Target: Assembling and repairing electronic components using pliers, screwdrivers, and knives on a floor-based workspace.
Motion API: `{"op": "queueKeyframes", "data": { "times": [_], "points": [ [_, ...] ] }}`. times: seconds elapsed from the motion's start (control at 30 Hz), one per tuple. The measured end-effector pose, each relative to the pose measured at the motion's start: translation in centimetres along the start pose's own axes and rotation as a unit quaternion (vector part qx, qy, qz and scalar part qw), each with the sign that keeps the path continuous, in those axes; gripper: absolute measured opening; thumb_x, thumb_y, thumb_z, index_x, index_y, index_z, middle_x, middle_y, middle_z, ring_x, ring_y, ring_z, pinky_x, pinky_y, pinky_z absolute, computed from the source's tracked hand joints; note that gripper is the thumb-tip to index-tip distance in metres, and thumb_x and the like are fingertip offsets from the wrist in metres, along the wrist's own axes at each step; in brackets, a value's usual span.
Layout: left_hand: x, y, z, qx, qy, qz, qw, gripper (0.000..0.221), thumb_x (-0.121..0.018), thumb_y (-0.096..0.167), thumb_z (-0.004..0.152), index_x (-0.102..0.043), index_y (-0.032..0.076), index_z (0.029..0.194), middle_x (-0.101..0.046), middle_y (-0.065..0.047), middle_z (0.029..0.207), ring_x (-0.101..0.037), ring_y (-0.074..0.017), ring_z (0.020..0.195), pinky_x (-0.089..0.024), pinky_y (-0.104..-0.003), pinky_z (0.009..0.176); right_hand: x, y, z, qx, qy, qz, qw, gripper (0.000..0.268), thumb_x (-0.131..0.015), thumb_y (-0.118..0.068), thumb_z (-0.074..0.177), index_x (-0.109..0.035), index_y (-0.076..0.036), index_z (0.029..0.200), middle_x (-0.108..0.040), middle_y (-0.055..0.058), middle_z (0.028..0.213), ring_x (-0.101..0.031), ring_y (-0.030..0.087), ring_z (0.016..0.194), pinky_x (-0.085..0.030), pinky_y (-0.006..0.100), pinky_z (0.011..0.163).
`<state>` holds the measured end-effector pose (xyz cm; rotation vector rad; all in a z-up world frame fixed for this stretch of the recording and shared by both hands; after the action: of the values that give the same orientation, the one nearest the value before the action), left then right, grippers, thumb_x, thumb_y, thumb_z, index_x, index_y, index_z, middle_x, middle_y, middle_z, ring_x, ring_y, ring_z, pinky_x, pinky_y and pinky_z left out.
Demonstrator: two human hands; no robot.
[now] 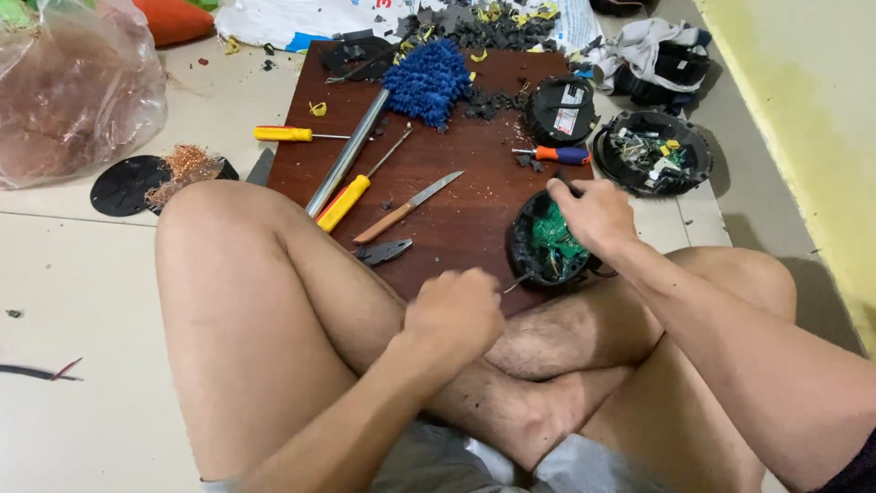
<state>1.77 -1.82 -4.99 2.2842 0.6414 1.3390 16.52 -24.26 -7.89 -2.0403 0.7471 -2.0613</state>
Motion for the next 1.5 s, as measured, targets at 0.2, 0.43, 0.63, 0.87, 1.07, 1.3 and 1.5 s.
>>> {"op": "queueKeyframes", "data": {
  "times": [0.2,0.43,0.63,0.87,1.07,1.3,1.5],
  "points": [
    [2.2,6.9,-0.7,-0.085,-0.03,0.209,0.974,0.035,-0.055,0.008,0.089,-0.082,0.01,0.111,-0.079,-0.017,0.102,-0.076,-0.0423,0.102,-0.062,-0.057,0.082,-0.9,-2.0,-0.8,0.0,-0.084,-0.013,0.996,0.058,-0.053,-0.068,0.091,-0.079,-0.028,0.124,-0.074,0.017,0.13,-0.061,0.044,0.132,-0.048,0.054,0.111],
    [1.3,4.0,0.0,-0.052,-0.032,0.134,0.989,0.036,-0.055,0.009,0.09,-0.079,0.005,0.116,-0.078,-0.018,0.112,-0.074,-0.0408,0.112,-0.061,-0.056,0.087,-0.5,-2.0,-1.0,-0.047,-0.116,0.026,0.992,0.069,-0.057,-0.073,0.088,-0.072,-0.028,0.137,-0.063,0.023,0.146,-0.054,0.044,0.14,-0.044,0.052,0.116],
    [-2.4,-1.8,-2.4,0.064,-0.049,-0.128,0.989,0.042,-0.05,0.026,0.101,-0.072,0.018,0.136,-0.075,-0.02,0.129,-0.064,-0.04,0.132,-0.053,-0.055,0.109,-0.7,-2.3,-1.5,-0.066,-0.119,0.024,0.99,0.071,-0.059,-0.077,0.085,-0.072,-0.032,0.138,-0.06,0.022,0.15,-0.051,0.043,0.143,-0.04,0.049,0.119],
    [-0.5,-0.2,-3.6,0.019,-0.051,-0.042,0.998,0.04,-0.052,0.02,0.101,-0.072,0.017,0.136,-0.075,-0.022,0.126,-0.067,-0.0417,0.127,-0.056,-0.055,0.105,-0.9,-2.7,-1.1,-0.035,-0.118,-0.002,0.992,0.065,-0.055,-0.075,0.09,-0.075,-0.031,0.132,-0.065,0.021,0.145,-0.053,0.042,0.141,-0.04,0.048,0.118],
    [1.4,3.7,1.3,-0.001,-0.031,0.087,0.996,0.041,-0.056,0.019,0.092,-0.077,0.01,0.126,-0.078,-0.022,0.111,-0.074,-0.0437,0.11,-0.058,-0.061,0.094,-1.1,-2.4,-0.8,-0.03,-0.112,0.016,0.993,0.068,-0.057,-0.074,0.086,-0.074,-0.028,0.133,-0.072,0.021,0.134,-0.055,0.042,0.14,-0.041,0.052,0.118],
    [-5.8,-0.7,-1.7,0.076,-0.042,-0.177,0.98,0.044,-0.045,0.031,0.104,-0.068,0.023,0.141,-0.074,-0.019,0.128,-0.065,-0.0389,0.13,-0.053,-0.056,0.11,-0.2,-0.8,0.0,-0.059,-0.084,0.014,0.995,0.075,-0.06,-0.075,0.088,-0.07,-0.021,0.14,-0.065,0.018,0.146,-0.052,0.037,0.143,-0.041,0.048,0.119],
    [-7.5,-3.9,7.0,0.07,0.059,-0.339,0.936,0.038,-0.05,0.029,0.1,-0.079,0.012,0.119,-0.076,-0.021,0.123,-0.065,-0.0395,0.131,-0.053,-0.054,0.109,0.0,-1.2,-0.8,-0.039,-0.095,0.002,0.995,0.074,-0.054,-0.076,0.089,-0.071,-0.022,0.138,-0.066,0.017,0.144,-0.055,0.038,0.141,-0.042,0.05,0.119]
  ]
}}
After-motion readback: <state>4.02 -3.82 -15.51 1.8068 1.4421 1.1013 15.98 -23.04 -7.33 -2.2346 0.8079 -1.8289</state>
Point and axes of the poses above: each hand's wrist, its own z-axis towards the middle knuckle, its own x-axis out of the back of the hand, y = z × x, the point moved 7 cm from there along z, towards the middle knuckle
